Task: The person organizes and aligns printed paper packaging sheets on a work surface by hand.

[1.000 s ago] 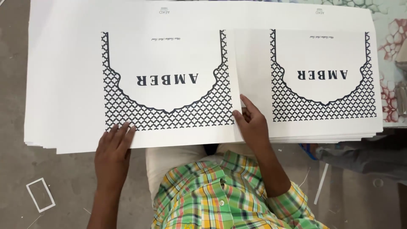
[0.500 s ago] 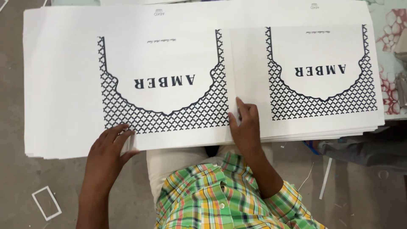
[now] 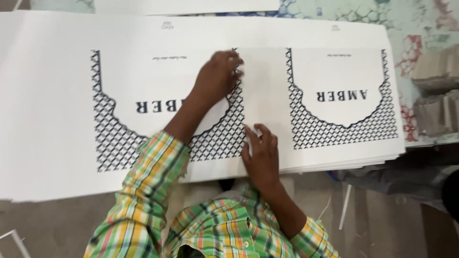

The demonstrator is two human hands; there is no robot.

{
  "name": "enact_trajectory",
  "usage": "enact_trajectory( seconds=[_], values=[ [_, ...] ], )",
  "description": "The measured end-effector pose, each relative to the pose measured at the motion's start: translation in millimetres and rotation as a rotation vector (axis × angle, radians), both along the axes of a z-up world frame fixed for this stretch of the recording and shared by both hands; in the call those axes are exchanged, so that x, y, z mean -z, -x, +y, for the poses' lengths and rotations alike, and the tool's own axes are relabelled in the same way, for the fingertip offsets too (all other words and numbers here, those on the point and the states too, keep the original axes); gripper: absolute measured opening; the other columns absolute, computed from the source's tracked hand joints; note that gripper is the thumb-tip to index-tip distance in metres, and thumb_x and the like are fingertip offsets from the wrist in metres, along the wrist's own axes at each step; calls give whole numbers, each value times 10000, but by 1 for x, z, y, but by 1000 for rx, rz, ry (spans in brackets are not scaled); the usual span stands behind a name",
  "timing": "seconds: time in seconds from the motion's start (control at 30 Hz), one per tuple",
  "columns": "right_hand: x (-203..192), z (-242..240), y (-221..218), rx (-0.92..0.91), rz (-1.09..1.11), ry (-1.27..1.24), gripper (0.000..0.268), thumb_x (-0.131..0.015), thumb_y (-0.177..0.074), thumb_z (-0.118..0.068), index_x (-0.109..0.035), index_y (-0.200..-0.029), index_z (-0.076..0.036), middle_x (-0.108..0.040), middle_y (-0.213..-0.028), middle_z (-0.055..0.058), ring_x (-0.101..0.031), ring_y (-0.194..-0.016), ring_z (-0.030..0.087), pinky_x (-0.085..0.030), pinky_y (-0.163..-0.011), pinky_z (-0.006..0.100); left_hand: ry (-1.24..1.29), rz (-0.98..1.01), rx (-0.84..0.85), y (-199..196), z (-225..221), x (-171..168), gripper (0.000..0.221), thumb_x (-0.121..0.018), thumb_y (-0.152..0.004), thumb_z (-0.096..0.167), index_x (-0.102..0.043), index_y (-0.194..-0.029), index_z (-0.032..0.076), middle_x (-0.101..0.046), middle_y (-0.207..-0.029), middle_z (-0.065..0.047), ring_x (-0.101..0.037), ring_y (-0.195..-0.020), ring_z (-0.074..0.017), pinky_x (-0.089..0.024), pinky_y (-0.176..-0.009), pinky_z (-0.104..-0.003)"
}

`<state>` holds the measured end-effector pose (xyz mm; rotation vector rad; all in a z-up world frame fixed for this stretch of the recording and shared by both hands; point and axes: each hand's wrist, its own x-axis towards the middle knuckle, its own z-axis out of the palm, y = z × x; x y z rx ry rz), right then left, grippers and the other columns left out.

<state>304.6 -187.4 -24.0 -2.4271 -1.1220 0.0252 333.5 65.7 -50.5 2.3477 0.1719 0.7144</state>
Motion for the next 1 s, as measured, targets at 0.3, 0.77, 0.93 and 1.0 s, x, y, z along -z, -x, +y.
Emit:
enact_trajectory(
  seconds=[0.3, 0.77, 0.93, 1.0],
  values=[
    [-16, 29, -58, 85, 371, -220, 274, -756, -896, -96, -640, -1144, -78, -581, -994, 66, -546, -838, 164, -489, -723, 313, 213, -54, -223, -22, 21, 4, 106, -760, -917, 178, -751, -931, 73, -729, -981, -72, -656, -882, -279, -544, -796, -399],
    [44, 197, -176, -177, 253, -879, 553, -481, -1169, -571, -518, -1051, -32, -476, -945, 8, -420, -857, 107, -347, -747, 318, 714, -260, -177, -27, 41, 5, 429, -684, -1052, 210, -493, -728, 4, -436, -627, -47, -354, -592, -91, -323, -520, -302],
    [40, 190, -178, -63, 413, -903, 699, -399, -1058, -713, -559, -990, -35, -412, -764, -52, -296, -644, 37, -201, -573, 252, 668, -147, -79, -30, 39, -1, 397, -678, -1041, 219, -533, -727, 23, -437, -600, -12, -339, -549, -75, -311, -493, -289],
    [52, 184, -181, -9, 444, -967, 677, -406, -1062, -682, -561, -918, -39, -360, -702, -70, -260, -603, 25, -168, -561, 244, 656, -131, -70, -31, 41, -1, 404, -686, -1034, 223, -534, -721, 20, -431, -587, -19, -340, -541, -78, -308, -490, -292]
  ],
)
